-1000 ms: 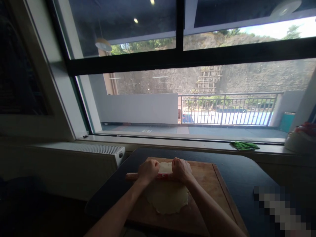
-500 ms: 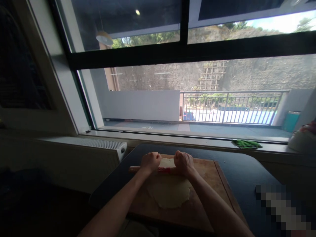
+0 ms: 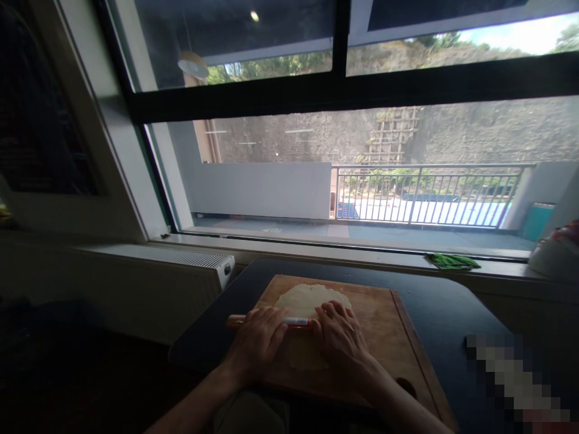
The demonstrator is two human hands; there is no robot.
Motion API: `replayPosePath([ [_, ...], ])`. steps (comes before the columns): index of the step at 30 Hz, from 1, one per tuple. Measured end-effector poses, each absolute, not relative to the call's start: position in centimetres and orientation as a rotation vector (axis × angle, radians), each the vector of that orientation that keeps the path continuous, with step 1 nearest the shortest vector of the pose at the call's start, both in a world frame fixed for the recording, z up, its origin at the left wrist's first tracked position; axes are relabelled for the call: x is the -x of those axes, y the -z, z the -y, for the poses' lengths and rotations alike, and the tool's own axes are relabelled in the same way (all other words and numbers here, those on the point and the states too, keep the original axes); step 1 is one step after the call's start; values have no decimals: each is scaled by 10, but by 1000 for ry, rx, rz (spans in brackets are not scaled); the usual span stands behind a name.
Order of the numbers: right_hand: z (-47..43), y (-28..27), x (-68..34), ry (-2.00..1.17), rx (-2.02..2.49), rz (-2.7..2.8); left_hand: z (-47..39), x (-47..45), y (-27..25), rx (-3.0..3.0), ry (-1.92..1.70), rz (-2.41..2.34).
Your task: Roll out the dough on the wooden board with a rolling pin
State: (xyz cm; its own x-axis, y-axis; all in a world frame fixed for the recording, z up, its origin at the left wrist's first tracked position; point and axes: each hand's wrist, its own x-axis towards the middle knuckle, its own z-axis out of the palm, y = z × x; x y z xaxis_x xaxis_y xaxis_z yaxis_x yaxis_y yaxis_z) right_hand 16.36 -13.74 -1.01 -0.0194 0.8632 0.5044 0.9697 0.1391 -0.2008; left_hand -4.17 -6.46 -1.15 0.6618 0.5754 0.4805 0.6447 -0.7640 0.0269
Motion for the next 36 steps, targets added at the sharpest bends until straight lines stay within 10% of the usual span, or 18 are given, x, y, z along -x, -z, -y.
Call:
replayPosePath([
  [36, 47, -9, -192, 229, 2076, 1743, -26, -14, -5, 2608, 613, 1407],
])
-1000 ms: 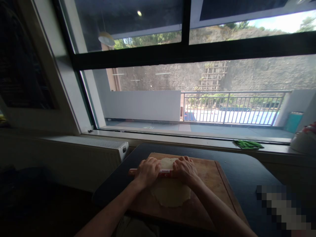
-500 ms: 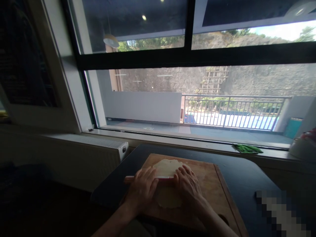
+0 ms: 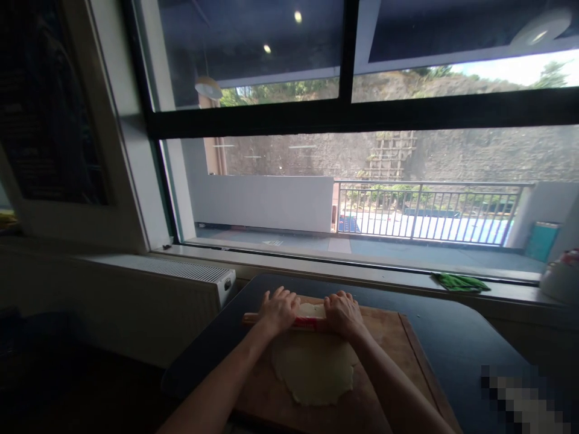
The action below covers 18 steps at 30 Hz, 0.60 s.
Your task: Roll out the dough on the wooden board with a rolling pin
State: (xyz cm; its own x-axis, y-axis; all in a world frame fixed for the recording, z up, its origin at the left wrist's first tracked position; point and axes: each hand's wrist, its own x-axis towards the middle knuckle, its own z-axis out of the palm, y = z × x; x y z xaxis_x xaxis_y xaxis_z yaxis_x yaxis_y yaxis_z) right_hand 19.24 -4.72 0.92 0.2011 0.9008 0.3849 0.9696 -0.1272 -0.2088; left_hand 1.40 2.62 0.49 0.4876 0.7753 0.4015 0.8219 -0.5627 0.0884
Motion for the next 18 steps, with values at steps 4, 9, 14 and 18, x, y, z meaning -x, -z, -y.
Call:
replayPosePath([
  [4, 62, 4, -191, 322, 1937, 1844, -12, -3, -5, 2598, 697, 1334],
  [9, 100, 6, -218, 372, 1825, 1974, 5, 5, -14, 2630, 766, 1267],
  [14, 152, 13, -282, 304, 1885, 1919, 35, -40, -9, 2817, 749, 1078],
  [18, 178, 26, -309, 260, 2071, 1779, 45, -87, -7, 2833, 775, 999],
])
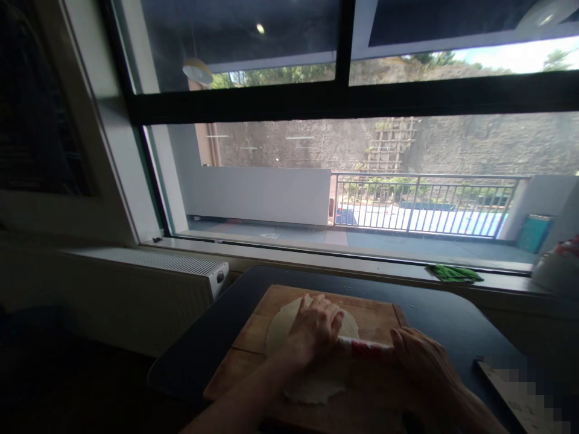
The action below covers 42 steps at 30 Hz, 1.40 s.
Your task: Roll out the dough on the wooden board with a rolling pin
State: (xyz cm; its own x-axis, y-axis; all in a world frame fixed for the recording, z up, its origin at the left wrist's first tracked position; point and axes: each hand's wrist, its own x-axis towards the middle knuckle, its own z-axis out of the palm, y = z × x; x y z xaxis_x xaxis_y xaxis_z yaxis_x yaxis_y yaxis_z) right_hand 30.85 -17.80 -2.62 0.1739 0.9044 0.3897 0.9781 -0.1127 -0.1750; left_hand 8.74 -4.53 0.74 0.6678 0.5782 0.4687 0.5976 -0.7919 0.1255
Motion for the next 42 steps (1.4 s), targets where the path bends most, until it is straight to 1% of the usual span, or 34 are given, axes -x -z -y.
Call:
replayPosePath([
  [4, 169, 23, -307, 251, 2201, 1699, 17, -116, -19, 2716, 764, 1210],
  [8, 159, 16, -304, 275, 2251, 1648, 9, -121, -23, 2666, 789, 1233],
  [11, 170, 20, -298, 326, 2191, 1675, 36, -103, -12, 2678, 776, 1210],
  [15, 200, 29, -289, 367, 2137, 1711, 91, -69, 6, 2768, 732, 1017],
  [18, 209, 28, -288, 340, 2108, 1755, 105, -59, 9, 2812, 665, 926],
  [20, 203, 22, -290, 307, 2144, 1769, 91, -65, 5, 2822, 583, 925],
  [24, 164, 6, -299, 217, 2239, 1754, 33, -99, -11, 2802, 437, 1088],
  [27, 132, -3, -308, 110, 2247, 1749, -5, -122, -21, 2716, 505, 1244],
  [30, 119, -1, -312, 87, 2260, 1737, -15, -127, -21, 2652, 603, 1312],
  [33, 133, 10, -307, 157, 2229, 1746, 4, -115, -13, 2665, 638, 1278],
  [36, 166, 27, -294, 285, 2195, 1730, 42, -92, -3, 2712, 628, 1199],
  [40, 212, 49, -278, 449, 2132, 1716, 91, -57, 5, 2846, 602, 939],
  [42, 222, 54, -275, 472, 2104, 1737, 99, -47, 6, 2902, 552, 815],
])
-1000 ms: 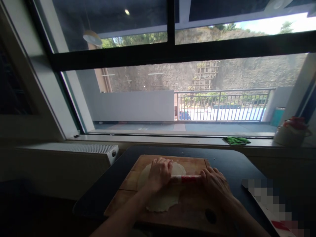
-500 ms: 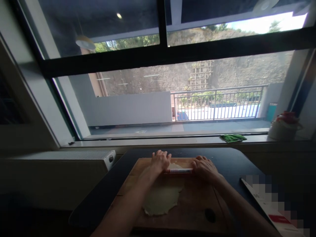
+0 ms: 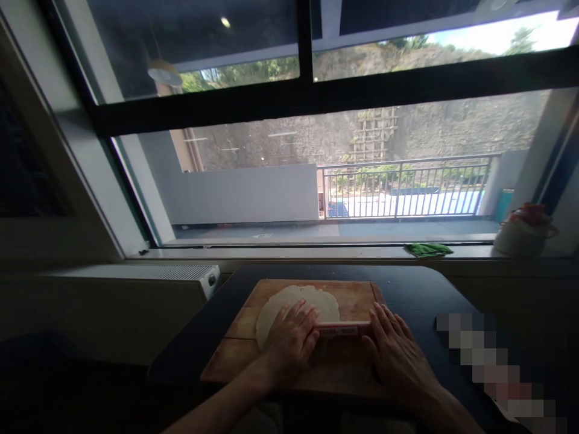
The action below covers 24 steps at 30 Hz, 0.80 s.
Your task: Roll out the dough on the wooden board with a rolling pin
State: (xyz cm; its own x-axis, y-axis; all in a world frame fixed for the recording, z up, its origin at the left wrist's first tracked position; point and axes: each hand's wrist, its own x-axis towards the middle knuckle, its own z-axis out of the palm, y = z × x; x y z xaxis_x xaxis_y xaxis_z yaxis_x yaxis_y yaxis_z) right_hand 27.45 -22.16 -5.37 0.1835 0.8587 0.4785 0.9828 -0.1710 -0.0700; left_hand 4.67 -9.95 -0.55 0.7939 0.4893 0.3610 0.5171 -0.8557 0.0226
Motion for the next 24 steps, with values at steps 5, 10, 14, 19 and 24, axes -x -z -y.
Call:
replayPosePath([
  [5, 184, 34, -285, 247, 2202, 1716, 68, -61, -2, 2884, 442, 804],
  [10, 109, 2, -308, -71, 2282, 1758, 12, -99, -17, 2742, 407, 1164],
  [14, 82, -5, -317, -115, 2324, 1743, -6, -109, -24, 2691, 458, 1259],
  [19, 116, 12, -304, 42, 2294, 1754, 22, -91, -6, 2713, 539, 1221],
  [24, 171, 35, -283, 284, 2212, 1736, 72, -63, 16, 2757, 671, 1042],
])
